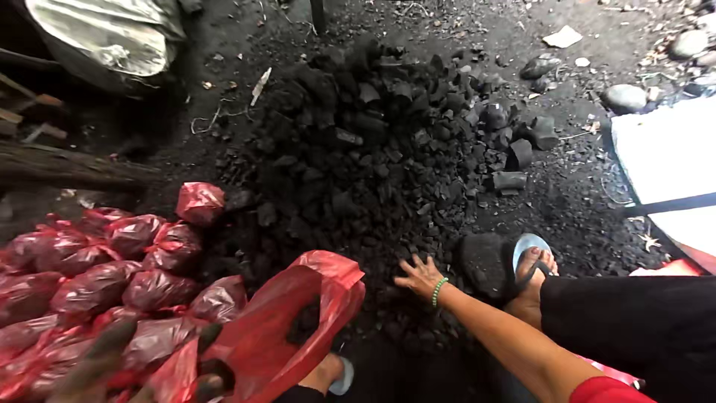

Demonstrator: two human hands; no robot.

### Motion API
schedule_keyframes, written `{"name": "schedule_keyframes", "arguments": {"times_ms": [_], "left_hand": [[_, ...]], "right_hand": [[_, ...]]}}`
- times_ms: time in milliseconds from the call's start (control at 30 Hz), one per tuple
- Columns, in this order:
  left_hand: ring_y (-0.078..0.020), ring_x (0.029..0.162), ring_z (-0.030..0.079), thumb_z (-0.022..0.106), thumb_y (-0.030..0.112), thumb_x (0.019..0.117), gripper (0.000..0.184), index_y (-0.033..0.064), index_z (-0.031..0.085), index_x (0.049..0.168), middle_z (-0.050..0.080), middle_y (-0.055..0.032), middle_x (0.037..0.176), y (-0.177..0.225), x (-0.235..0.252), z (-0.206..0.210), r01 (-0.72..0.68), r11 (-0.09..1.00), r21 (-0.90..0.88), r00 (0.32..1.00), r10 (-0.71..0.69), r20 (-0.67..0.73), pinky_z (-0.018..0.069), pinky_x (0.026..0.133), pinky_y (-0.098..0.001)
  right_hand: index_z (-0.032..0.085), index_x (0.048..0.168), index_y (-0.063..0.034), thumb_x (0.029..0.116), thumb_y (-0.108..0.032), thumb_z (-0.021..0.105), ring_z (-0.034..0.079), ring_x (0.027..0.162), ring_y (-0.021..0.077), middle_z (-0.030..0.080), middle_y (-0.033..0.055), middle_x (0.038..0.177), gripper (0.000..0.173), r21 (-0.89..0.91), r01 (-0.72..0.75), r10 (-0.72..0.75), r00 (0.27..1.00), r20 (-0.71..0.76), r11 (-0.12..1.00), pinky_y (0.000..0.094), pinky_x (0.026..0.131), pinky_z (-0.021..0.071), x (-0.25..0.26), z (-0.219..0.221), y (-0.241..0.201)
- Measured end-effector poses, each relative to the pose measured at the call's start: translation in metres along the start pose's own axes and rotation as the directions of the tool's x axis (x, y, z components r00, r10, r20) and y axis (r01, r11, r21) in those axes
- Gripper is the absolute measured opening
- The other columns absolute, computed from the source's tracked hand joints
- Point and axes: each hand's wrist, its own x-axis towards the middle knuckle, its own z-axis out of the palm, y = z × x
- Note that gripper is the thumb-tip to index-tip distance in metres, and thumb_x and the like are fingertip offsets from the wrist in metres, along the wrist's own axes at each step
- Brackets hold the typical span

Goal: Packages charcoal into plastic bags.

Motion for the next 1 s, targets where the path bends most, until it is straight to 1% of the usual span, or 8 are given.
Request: {"name": "schedule_keyframes", "arguments": {"times_ms": [233, 367, 500, 633, 700, 800, 933, 1000], "left_hand": [[-0.0116, 0.071, 0.068, 0.06, 0.015, 0.0801, 0.043, 0.0104, 0.048, 0.121, 0.067, -0.0003, 0.086, -0.019, 0.015, -0.013, -0.023, 0.999, 0.031, 0.999, 0.024, -0.048, 0.0575, 0.064, -0.0258], [-0.0147, 0.084, 0.071, 0.071, 0.031, 0.0846, 0.073, 0.0312, 0.038, 0.15, 0.068, -0.0014, 0.115, -0.023, 0.014, -0.005, -0.046, 0.998, 0.039, 0.998, 0.045, 0.038, 0.0618, 0.068, -0.032], [-0.013, 0.083, 0.072, 0.073, 0.033, 0.08, 0.081, 0.0301, 0.036, 0.152, 0.069, -0.0017, 0.109, -0.027, 0.019, 0.013, -0.04, 0.999, 0.033, 0.999, 0.039, 0.034, 0.0622, 0.067, -0.0308], [-0.0127, 0.078, 0.071, 0.067, 0.027, 0.0835, 0.078, 0.0296, 0.033, 0.154, 0.068, -0.0026, 0.106, -0.027, 0.022, 0.019, -0.058, 0.998, -0.005, 0.998, 0.058, 0.025, 0.0616, 0.063, -0.0293], [-0.0124, 0.081, 0.071, 0.065, 0.026, 0.0833, 0.077, 0.0311, 0.033, 0.153, 0.068, -0.0019, 0.108, -0.026, 0.023, 0.018, -0.067, 0.998, -0.02, 0.998, 0.067, 0.013, 0.0616, 0.065, -0.0292], [-0.0165, 0.08, 0.071, 0.069, 0.032, 0.082, 0.079, 0.0311, 0.034, 0.153, 0.069, -0.0057, 0.106, -0.03, 0.02, 0.011, -0.048, 0.998, -0.036, 0.999, 0.048, -0.007, 0.0618, 0.065, -0.0323], [-0.0181, 0.083, 0.072, 0.076, 0.036, 0.0787, 0.09, 0.0285, 0.03, 0.156, 0.069, -0.009, 0.112, -0.03, 0.017, 0.001, -0.026, 0.999, -0.036, 1.0, 0.026, 0.009, 0.0616, 0.07, -0.0317], [-0.0179, 0.08, 0.071, 0.073, 0.033, 0.0806, 0.092, 0.0239, 0.025, 0.158, 0.068, -0.0094, 0.114, -0.027, 0.015, -0.001, -0.028, 1.0, -0.011, 1.0, 0.028, 0.005, 0.0614, 0.069, -0.0316]], "right_hand": [[0.056, 0.146, -0.0134, 0.0829, -0.015, 0.084, 0.048, 0.134, 0.0536, 0.037, 0.0315, 0.156, 0.07, 0.419, -0.178, 0.286, 0.935, -0.21, 0.89, 0.067, 0.102, 0.0474, 0.008, -0.023, 0.031], [0.056, 0.136, 0.0016, 0.0791, -0.002, 0.082, 0.055, 0.128, 0.0397, 0.051, 0.0297, 0.141, 0.063, 0.795, 0.255, 0.356, 0.79, -0.5, 0.551, 0.0557, 0.104, 0.0488, -0.012, -0.067, 0.001], [0.05, 0.128, -0.0077, 0.0777, 0.003, 0.073, 0.066, 0.092, 0.0038, 0.065, 0.0, 0.11, 0.057, 0.621, 0.762, 0.28, 0.565, -0.776, 0.184, 0.0243, 0.078, 0.0602, -0.047, -0.109, -0.081], [0.062, 0.119, 0.0, 0.0788, -0.001, 0.079, 0.063, 0.111, 0.0209, 0.057, 0.0176, 0.131, 0.043, 0.31, 0.84, -0.203, 0.432, -0.879, 0.445, 0.0347, 0.09, 0.0584, -0.058, -0.099, -0.124], [0.074, 0.116, -0.0057, 0.0837, -0.005, 0.08, 0.067, 0.11, 0.0315, 0.06, 0.0236, 0.133, 0.033, 0.184, 0.702, -0.508, 0.647, -0.568, 0.688, 0.045, 0.092, 0.0595, -0.054, -0.096, -0.119], [0.069, 0.136, -0.0133, 0.0996, -0.011, 0.065, 0.055, 0.135, 0.0419, 0.047, 0.023, 0.156, 0.036, 0.161, 0.415, -0.427, 0.903, 0.049, 0.895, 0.0609, 0.109, 0.0443, -0.043, -0.119, -0.11], [0.074, 0.109, 0.0041, 0.0989, -0.005, 0.063, 0.074, 0.092, 0.026, 0.075, 0.0175, 0.101, 0.018, 0.384, 0.519, -0.299, 0.812, -0.502, 0.764, 0.0461, 0.088, 0.0594, -0.015, -0.153, -0.088], [0.071, 0.118, 0.0008, 0.0935, -0.003, 0.068, 0.07, 0.104, 0.0371, 0.071, 0.023, 0.114, 0.025, 0.265, 0.419, -0.158, 0.741, -0.653, 0.868, 0.0558, 0.091, 0.0563, 0.024, -0.164, -0.084]]}}
